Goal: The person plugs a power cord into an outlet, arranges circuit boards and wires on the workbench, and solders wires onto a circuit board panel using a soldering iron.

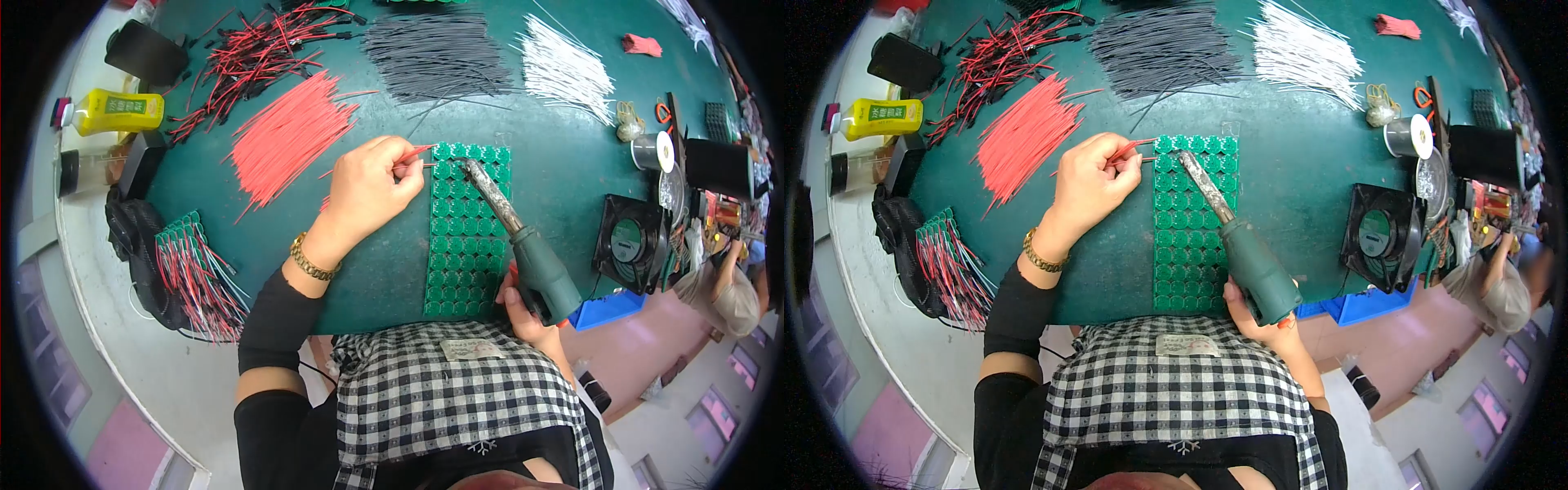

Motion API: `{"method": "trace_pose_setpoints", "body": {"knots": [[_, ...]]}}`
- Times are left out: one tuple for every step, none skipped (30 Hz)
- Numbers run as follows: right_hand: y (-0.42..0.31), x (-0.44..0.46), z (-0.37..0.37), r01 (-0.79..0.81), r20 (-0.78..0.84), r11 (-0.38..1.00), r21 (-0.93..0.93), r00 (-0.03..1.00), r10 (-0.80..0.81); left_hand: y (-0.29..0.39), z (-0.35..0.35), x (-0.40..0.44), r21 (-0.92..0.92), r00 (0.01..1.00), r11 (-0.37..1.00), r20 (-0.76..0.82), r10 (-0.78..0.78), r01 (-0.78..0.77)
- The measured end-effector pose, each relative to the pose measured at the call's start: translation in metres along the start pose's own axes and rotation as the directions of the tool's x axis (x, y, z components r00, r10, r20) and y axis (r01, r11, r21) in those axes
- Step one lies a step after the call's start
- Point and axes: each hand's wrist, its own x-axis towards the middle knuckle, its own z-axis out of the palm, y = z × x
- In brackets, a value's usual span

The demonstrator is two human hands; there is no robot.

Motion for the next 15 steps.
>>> {"method": "trace_pose_setpoints", "body": {"knots": [[0.006,-0.002,-0.001,0.025,0.035,1.0,0.002,0.999,-0.025,0.0,-0.001,0.0,0.018,1.0,1.0,0.017,0.006,-0.007],[0.007,-0.003,-0.002,0.04,0.047,0.999,0.008,0.998,-0.04,0.0,-0.003,0.0,0.037,0.999,0.999,0.035,0.013,-0.014],[0.007,-0.003,-0.002,0.054,0.059,0.998,0.014,0.997,-0.055,0.0,-0.006,0.001,0.055,0.998,0.997,0.046,0.053,-0.055],[0.005,-0.003,-0.002,0.058,0.046,0.998,0.022,0.997,-0.059,-0.001,-0.009,0.002,0.072,0.994,0.993,0.059,0.093,-0.097],[0.005,-0.004,-0.002,0.068,0.042,0.998,0.014,0.997,-0.069,-0.001,-0.013,0.003,0.088,0.989,0.986,0.072,0.132,-0.138],[0.005,-0.004,-0.003,0.078,0.038,0.997,0.005,0.996,-0.079,-0.001,-0.016,0.003,0.113,0.987,0.981,0.028,0.156,-0.159],[0.007,-0.006,-0.004,0.094,0.043,0.995,-0.019,0.995,-0.094,0.0,-0.019,0.003,0.136,0.984,0.975,-0.015,0.18,-0.177],[0.009,-0.008,-0.005,0.108,0.053,0.993,-0.047,0.993,-0.106,0.001,-0.023,0.003,0.16,0.977,0.968,-0.058,0.203,-0.192],[0.01,-0.01,-0.006,0.123,0.064,0.99,-0.075,0.991,-0.118,0.002,-0.028,0.002,0.203,0.974,0.958,-0.056,0.22,-0.204],[0.012,-0.013,-0.007,0.137,0.081,0.985,-0.106,0.988,-0.129,0.009,-0.029,0.0,0.165,0.984,0.973,-0.052,0.173,-0.162],[0.011,-0.013,-0.008,0.134,0.072,0.983,-0.123,0.989,-0.126,0.019,-0.031,-0.004,0.125,0.991,0.985,-0.046,0.125,-0.118],[0.009,-0.014,-0.008,0.132,0.064,0.981,-0.14,0.99,-0.124,0.025,-0.03,-0.009,0.086,0.996,0.994,-0.037,0.075,-0.072],[0.001,-0.012,-0.005,0.112,0.029,0.984,-0.141,0.994,-0.109,0.025,-0.024,-0.014,0.062,0.996,0.995,-0.051,0.075,-0.072],[-0.002,-0.011,-0.003,0.106,0.022,0.986,-0.125,0.994,-0.104,0.023,-0.02,-0.018,0.044,0.999,0.998,-0.034,0.036,-0.035],[-0.004,-0.01,-0.001,0.1,0.014,0.989,-0.109,0.995,-0.099,0.021,-0.017,-0.022,0.028,1.0,1.0,-0.016,-0.003,0.003]]}}
